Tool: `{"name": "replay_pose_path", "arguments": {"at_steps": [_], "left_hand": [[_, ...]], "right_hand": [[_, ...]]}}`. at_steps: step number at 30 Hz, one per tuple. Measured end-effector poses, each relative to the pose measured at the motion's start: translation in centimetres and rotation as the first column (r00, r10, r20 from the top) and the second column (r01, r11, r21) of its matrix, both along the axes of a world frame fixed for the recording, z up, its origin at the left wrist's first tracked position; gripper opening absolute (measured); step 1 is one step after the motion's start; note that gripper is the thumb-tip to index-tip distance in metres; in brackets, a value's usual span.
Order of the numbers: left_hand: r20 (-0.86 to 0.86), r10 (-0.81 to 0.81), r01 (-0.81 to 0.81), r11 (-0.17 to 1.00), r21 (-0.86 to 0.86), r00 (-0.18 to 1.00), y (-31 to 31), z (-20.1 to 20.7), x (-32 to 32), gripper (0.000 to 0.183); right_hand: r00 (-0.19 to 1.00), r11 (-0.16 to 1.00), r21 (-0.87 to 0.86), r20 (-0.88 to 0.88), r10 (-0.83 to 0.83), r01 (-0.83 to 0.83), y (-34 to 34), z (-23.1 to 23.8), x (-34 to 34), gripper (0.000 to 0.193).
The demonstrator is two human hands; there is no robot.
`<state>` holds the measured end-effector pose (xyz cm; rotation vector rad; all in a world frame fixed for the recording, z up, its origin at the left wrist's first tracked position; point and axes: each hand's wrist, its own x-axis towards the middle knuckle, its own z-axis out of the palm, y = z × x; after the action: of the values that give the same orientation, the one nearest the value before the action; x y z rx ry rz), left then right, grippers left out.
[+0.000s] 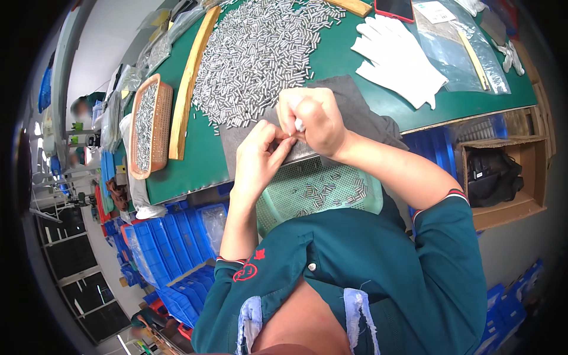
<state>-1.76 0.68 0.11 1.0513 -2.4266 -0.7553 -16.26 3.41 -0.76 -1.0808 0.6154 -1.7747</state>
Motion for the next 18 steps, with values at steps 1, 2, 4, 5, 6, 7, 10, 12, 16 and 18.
{"name": "replay_pose_path", "arguments": {"at_steps": [1, 2, 4, 5, 6, 7, 10, 12, 16, 18], "left_hand": [[-0.002, 0.003, -0.004, 1.000, -0.002, 1.000, 0.0, 0.0, 0.0, 0.011], [0.002, -0.001, 0.001, 1.000, 0.015, 1.000, 0.0, 0.0, 0.1, 0.011], [0.006, -0.007, 0.007, 1.000, 0.028, 1.000, -0.1, 0.3, 0.3, 0.012], [0.057, -0.081, 0.082, 0.997, -0.016, 0.995, -0.1, 0.7, 0.5, 0.012], [0.111, -0.155, 0.162, 0.986, -0.051, 0.982, -0.1, 1.2, 0.7, 0.012], [0.135, -0.228, 0.227, 0.974, 0.021, 0.964, 0.0, 1.9, 0.9, 0.012], [0.102, -0.281, 0.273, 0.958, 0.088, 0.954, -1.1, 2.7, 1.2, 0.011], [0.074, -0.072, 0.079, 0.992, -0.096, 0.995, -1.7, 2.1, 0.5, 0.009], [0.139, 0.064, -0.026, 0.965, -0.261, 0.988, -3.4, 0.6, -0.8, 0.009], [0.173, 0.060, -0.009, 0.959, -0.284, 0.983, -3.6, 0.6, -0.8, 0.011]], "right_hand": [[0.997, 1.000, -0.018, -0.078, -0.010, 0.008, 0.0, 0.2, 0.1, 0.039], [0.997, 1.000, -0.020, -0.080, -0.006, 0.004, 0.0, 0.2, 0.0, 0.039], [0.999, 0.998, 0.052, 0.047, 0.018, -0.020, -0.1, -0.1, -0.1, 0.039], [0.998, 0.999, 0.042, 0.064, 0.010, -0.013, -0.2, -0.2, -0.1, 0.039], [0.998, 0.999, 0.043, 0.064, 0.008, -0.010, -0.1, -0.1, -0.2, 0.039], [0.996, 0.999, 0.048, 0.089, -0.009, 0.004, -0.2, 0.1, -0.3, 0.038], [0.982, 0.999, 0.007, 0.184, 0.049, -0.051, -0.3, -0.3, -0.8, 0.038], [0.984, 0.998, 0.038, 0.177, 0.037, -0.045, -0.2, -0.1, -0.7, 0.038], [0.995, 0.999, 0.041, 0.098, -0.017, 0.013, -0.2, 0.4, -0.2, 0.038], [0.996, 0.999, 0.035, 0.084, -0.016, 0.013, -0.1, 0.3, -0.3, 0.038]]}}
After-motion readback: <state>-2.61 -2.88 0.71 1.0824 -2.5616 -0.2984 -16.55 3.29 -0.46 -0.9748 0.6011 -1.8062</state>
